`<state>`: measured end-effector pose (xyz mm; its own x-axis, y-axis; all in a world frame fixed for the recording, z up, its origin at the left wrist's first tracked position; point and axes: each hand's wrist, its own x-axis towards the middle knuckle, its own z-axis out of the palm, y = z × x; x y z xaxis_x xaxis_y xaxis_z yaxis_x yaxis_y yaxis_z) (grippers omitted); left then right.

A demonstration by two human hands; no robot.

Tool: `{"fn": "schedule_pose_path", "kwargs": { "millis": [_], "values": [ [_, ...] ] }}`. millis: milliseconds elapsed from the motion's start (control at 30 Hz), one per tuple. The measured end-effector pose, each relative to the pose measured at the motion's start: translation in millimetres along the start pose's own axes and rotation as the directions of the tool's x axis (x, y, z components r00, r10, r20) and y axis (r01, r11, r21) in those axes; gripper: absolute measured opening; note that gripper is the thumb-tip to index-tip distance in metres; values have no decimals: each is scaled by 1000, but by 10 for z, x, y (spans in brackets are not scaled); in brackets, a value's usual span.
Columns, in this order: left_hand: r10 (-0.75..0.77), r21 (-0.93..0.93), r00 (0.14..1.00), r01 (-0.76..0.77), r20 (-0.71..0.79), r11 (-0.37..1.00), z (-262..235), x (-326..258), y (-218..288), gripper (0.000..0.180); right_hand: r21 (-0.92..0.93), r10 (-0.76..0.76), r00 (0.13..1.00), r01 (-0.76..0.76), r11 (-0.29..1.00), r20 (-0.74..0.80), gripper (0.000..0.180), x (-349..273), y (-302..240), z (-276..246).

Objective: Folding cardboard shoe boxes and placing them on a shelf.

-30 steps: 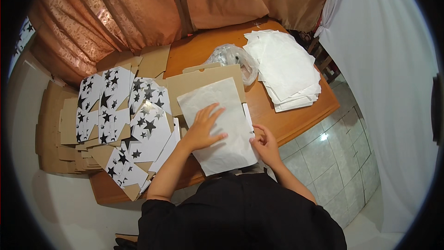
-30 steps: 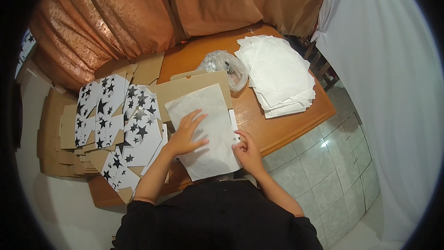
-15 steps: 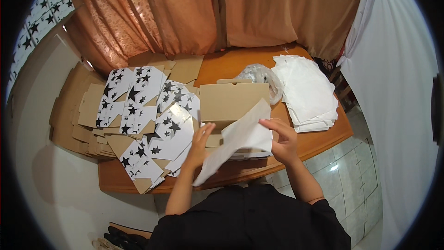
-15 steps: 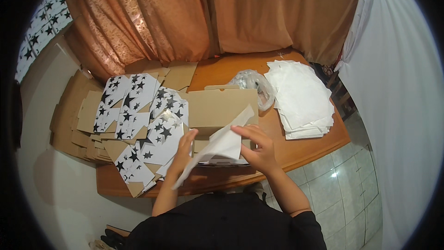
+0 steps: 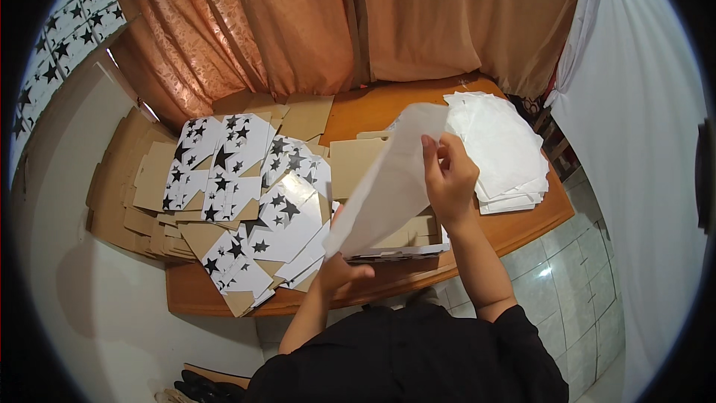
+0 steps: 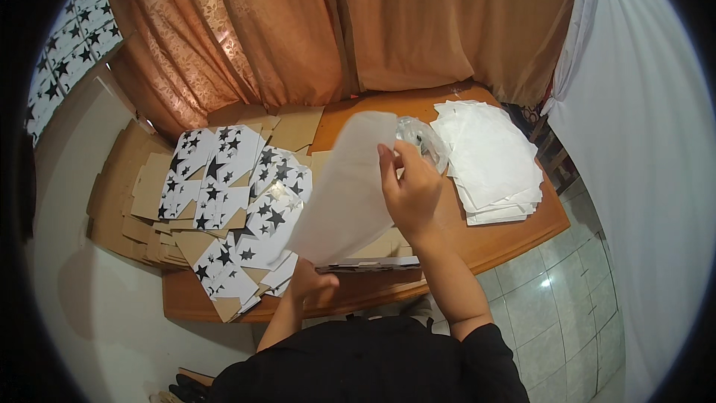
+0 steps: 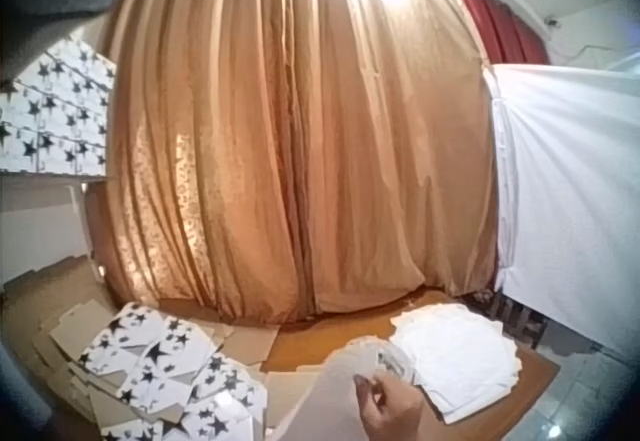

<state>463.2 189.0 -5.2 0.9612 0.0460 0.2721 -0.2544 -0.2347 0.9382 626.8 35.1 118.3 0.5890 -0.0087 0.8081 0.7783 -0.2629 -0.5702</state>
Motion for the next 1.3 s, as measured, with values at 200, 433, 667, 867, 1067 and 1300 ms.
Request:
{"fn": "schedule_pose_path", "kwargs": {
  "millis": [200, 433, 667, 867, 1067, 1300],
  "values": [
    [-256, -256, 850, 148, -461, 955, -59, 486, 313, 39, 30, 223, 969, -227, 973, 106, 17, 287, 146, 74],
    [-341, -384, 835, 171, -432, 907, -577, 982, -108, 44, 288, 471, 694, -682, 672, 545, 30, -16, 798, 78],
    [-516, -281, 853, 477, -81, 833, -575, 1125, -556, 45, 145, 649, 498, -843, 519, 574, 16, -644, 1275, -106],
    [-323, 240, 886, 411, -332, 880, -160, 1000, -778, 50, -166, 690, 623, -686, 708, 370, 17, -1368, 1757, -307],
    [139, 789, 944, 161, -298, 593, -68, 995, -622, 49, -537, 637, 686, -409, 738, 352, 18, -1432, 1600, -409],
    [229, 758, 947, -317, 225, 570, -60, 1247, -609, 40, -519, 632, 670, -408, 751, 389, 17, -1449, 1585, -395]
  ]
}}
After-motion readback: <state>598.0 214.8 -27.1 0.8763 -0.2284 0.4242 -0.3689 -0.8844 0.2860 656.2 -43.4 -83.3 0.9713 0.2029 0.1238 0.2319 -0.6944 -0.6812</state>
